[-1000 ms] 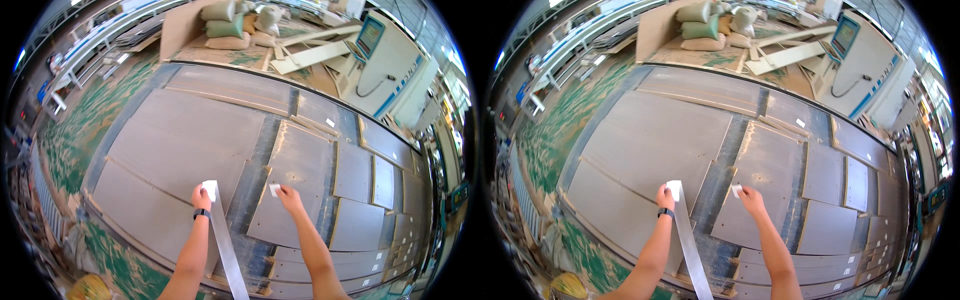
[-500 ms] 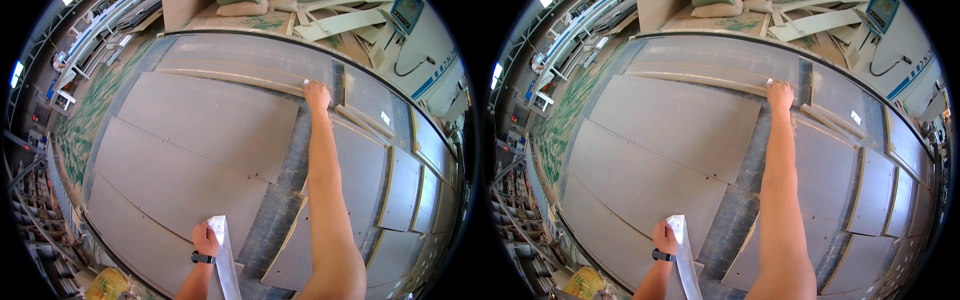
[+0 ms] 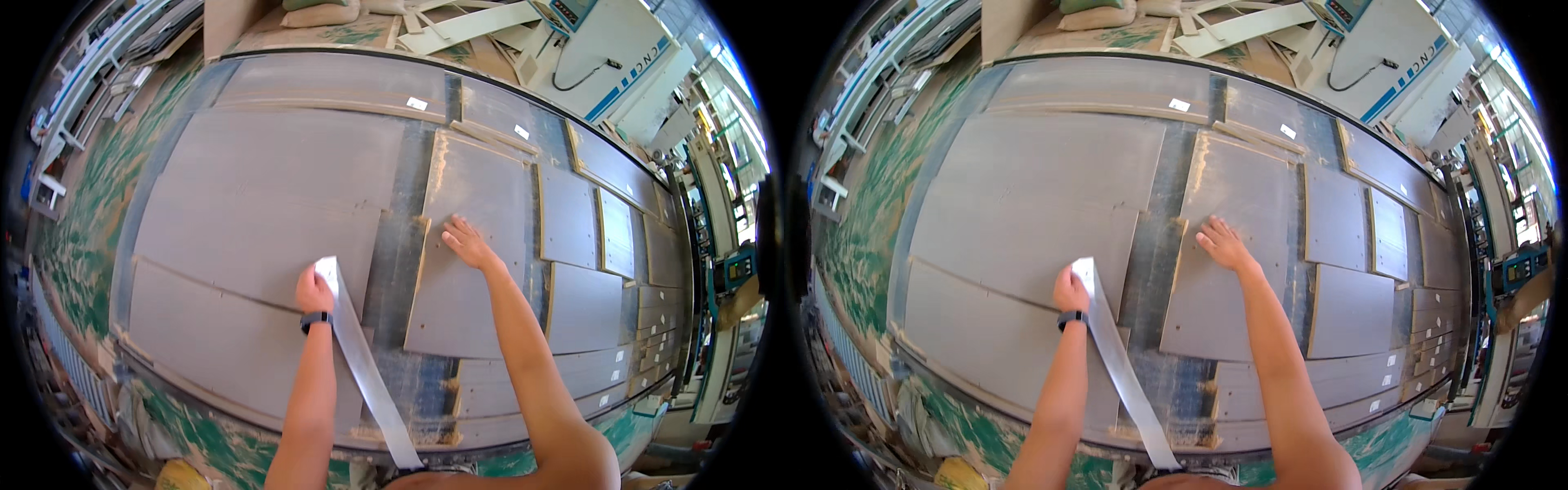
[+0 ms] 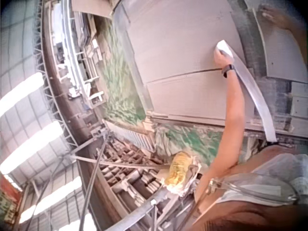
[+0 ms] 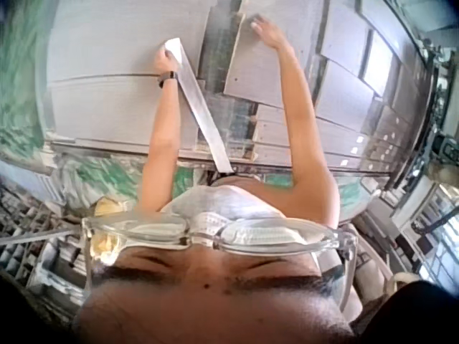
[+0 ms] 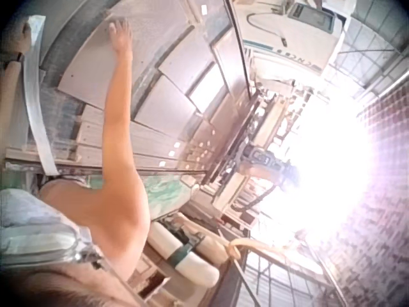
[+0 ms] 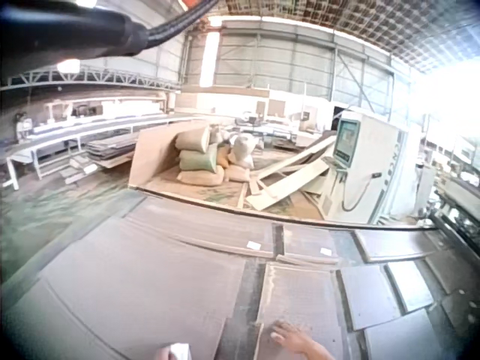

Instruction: The person walks through a workshop and applies adhesive labels to various wooden panels arranged on a large machine table. They then move a large sheet of material onto the machine and later handle a small tube of adhesive at a workbench.

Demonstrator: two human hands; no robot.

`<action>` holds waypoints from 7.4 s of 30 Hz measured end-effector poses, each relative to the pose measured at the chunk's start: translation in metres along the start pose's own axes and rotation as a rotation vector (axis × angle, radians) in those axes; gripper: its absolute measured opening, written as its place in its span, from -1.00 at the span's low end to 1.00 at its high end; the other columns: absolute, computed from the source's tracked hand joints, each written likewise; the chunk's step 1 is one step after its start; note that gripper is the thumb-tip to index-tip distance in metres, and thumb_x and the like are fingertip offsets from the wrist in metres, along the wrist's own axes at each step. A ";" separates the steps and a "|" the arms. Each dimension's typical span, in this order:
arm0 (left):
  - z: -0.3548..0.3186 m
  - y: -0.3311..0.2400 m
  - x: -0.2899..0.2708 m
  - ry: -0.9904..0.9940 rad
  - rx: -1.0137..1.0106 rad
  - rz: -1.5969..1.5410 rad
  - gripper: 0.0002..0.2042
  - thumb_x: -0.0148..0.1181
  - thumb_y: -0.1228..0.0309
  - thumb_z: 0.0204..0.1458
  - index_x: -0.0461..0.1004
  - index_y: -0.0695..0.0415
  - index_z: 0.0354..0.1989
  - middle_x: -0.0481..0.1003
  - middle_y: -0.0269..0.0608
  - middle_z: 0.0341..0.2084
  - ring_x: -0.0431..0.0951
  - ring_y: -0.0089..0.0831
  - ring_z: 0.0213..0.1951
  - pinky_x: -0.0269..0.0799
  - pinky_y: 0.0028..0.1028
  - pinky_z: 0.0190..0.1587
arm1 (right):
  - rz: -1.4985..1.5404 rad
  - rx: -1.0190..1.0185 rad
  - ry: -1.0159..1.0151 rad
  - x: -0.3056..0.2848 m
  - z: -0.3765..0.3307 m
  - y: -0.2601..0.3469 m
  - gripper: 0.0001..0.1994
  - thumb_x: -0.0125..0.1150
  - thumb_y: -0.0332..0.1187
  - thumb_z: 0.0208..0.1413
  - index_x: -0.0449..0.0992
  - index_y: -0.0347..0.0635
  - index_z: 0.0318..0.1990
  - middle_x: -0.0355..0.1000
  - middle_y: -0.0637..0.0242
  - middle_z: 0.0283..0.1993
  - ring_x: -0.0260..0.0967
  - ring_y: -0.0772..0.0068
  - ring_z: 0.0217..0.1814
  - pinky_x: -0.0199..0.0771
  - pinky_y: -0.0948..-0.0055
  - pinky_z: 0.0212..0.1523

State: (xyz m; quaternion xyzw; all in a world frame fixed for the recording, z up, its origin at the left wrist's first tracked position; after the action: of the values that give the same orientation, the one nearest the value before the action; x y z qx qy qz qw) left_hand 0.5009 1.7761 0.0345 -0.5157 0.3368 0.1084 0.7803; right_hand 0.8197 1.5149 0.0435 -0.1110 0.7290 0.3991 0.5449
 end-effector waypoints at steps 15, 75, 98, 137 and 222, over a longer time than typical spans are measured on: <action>-0.154 -0.128 -0.051 0.405 -0.631 -1.409 -0.77 0.02 0.53 0.11 0.41 0.24 -0.04 0.49 -0.19 -0.20 0.47 -0.51 -0.18 0.39 -0.47 -0.09 | 0.894 0.034 0.021 -0.046 -0.166 0.222 -0.55 0.14 -0.51 0.11 0.31 -0.19 0.19 0.31 0.48 -0.46 0.18 0.67 -0.44 0.25 0.62 -0.39; -0.202 0.049 -0.176 0.187 -0.890 -1.248 -0.90 0.08 0.52 0.12 0.42 0.19 -0.20 0.49 -0.26 -0.31 0.50 -0.53 -0.29 0.44 -0.49 -0.24 | 0.758 -0.104 0.313 0.110 -0.205 0.355 -0.50 0.19 -0.37 0.00 0.33 -0.01 0.17 0.46 0.11 -0.35 0.44 0.07 -0.28 0.43 0.22 -0.22; -0.169 0.081 -0.197 0.046 -0.727 -0.952 -0.83 0.04 0.54 0.15 0.43 0.25 -0.10 0.51 -0.24 -0.26 0.50 -0.49 -0.23 0.44 -0.48 -0.15 | 0.179 -0.376 -0.033 0.143 -0.158 0.349 -0.43 -0.06 0.07 0.19 0.31 -0.17 0.19 0.48 0.09 -0.13 0.36 0.09 0.05 0.15 0.16 0.23; -0.321 -0.190 -0.062 0.272 -0.505 -0.652 -0.71 0.00 0.56 0.14 0.39 0.31 0.04 0.51 -0.22 -0.19 0.49 -0.53 -0.18 0.42 -0.52 -0.12 | 2.089 0.269 -0.273 0.004 -0.149 -0.161 -0.61 -0.05 -0.28 0.28 0.18 -0.24 0.18 0.29 0.25 0.14 0.24 0.34 0.23 0.25 0.33 0.29; -0.449 -0.338 0.132 0.725 -0.537 -0.694 -0.63 0.06 0.52 0.14 0.33 0.28 0.14 0.47 -0.23 -0.09 0.44 -0.53 -0.10 0.36 -0.50 -0.02 | 1.752 0.519 -0.711 -0.144 -0.352 -0.456 -0.60 -0.07 -0.18 0.28 0.24 -0.34 0.10 0.34 0.18 0.00 0.35 0.27 0.08 0.37 0.34 0.14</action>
State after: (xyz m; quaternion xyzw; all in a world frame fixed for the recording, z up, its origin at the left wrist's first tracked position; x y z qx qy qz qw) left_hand 0.5886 1.2087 0.0893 -0.7807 0.3545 -0.2565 0.4461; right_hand 0.8983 0.9291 -0.0083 0.7194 0.4118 0.4997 0.2514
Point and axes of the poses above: each hand's wrist, its own z-axis towards the middle knuckle, its own x-axis out of the palm, y = z × x, the point moved 8 cm from there along z, towards the middle knuckle
